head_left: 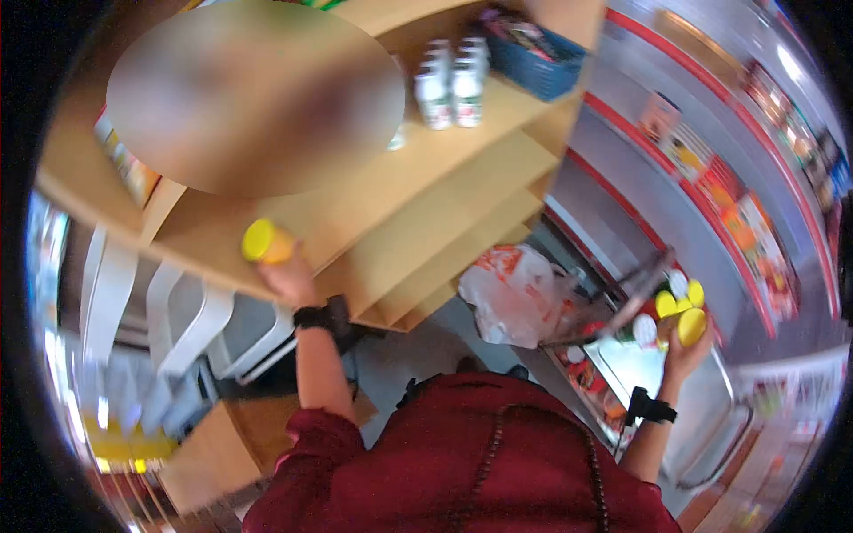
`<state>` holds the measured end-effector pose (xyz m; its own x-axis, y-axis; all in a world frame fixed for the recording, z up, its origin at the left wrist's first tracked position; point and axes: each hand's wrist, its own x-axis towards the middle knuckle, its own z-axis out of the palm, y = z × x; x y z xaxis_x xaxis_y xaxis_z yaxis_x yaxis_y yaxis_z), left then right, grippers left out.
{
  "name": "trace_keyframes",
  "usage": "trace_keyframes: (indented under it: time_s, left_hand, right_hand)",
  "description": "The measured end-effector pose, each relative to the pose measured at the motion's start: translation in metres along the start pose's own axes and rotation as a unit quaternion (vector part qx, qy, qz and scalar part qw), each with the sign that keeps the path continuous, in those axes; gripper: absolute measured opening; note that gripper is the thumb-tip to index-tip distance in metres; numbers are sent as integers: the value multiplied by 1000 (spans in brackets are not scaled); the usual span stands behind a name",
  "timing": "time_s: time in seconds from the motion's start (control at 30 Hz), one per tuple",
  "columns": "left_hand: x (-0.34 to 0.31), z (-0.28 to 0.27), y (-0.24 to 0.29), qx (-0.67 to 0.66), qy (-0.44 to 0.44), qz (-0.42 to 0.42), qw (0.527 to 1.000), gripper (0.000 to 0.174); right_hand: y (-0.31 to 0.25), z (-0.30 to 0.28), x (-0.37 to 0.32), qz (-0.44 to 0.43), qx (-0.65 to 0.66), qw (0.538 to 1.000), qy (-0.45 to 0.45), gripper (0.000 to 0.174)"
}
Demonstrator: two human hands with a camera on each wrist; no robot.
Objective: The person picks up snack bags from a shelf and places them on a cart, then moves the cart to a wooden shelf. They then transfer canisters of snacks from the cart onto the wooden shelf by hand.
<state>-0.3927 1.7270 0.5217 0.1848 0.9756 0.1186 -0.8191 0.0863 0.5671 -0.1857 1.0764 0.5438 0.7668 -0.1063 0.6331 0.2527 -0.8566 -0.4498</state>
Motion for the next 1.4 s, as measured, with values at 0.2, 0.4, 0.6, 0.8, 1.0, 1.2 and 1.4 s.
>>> trace_keyframes:
  time_s: [0.2,0.4,0.6,0.8,1.0,1.2,1.4]
  left_hand:
    - [-69,51,15,723,115,202,650,80]
    - [-70,56,61,762,-164,401,481,53]
    - [-14,79,89,864,-259,357,243,36]
    - [-11,93,99,872,-267,317,261,26]
    - [-5,84,97,874,-294,272,275,21]
    - [-4,73,92,869,-285,294,279,37]
    - [-2,83,99,899,-280,282,184,42]
  right_hand:
    - [-195,89,62,-70,374,898,-221,68]
    - [-402,169,3,-232,547,699,-398,61]
    - [-511,210,-38,-385,533,563,-501,56]
    - [-546,207,-45,-440,474,519,-559,54]
    - [-559,155,-33,-530,260,646,-483,61]
    - [-555,196,-39,-528,255,665,-462,67]
    - [-560,171,-37,-510,242,633,-529,78]
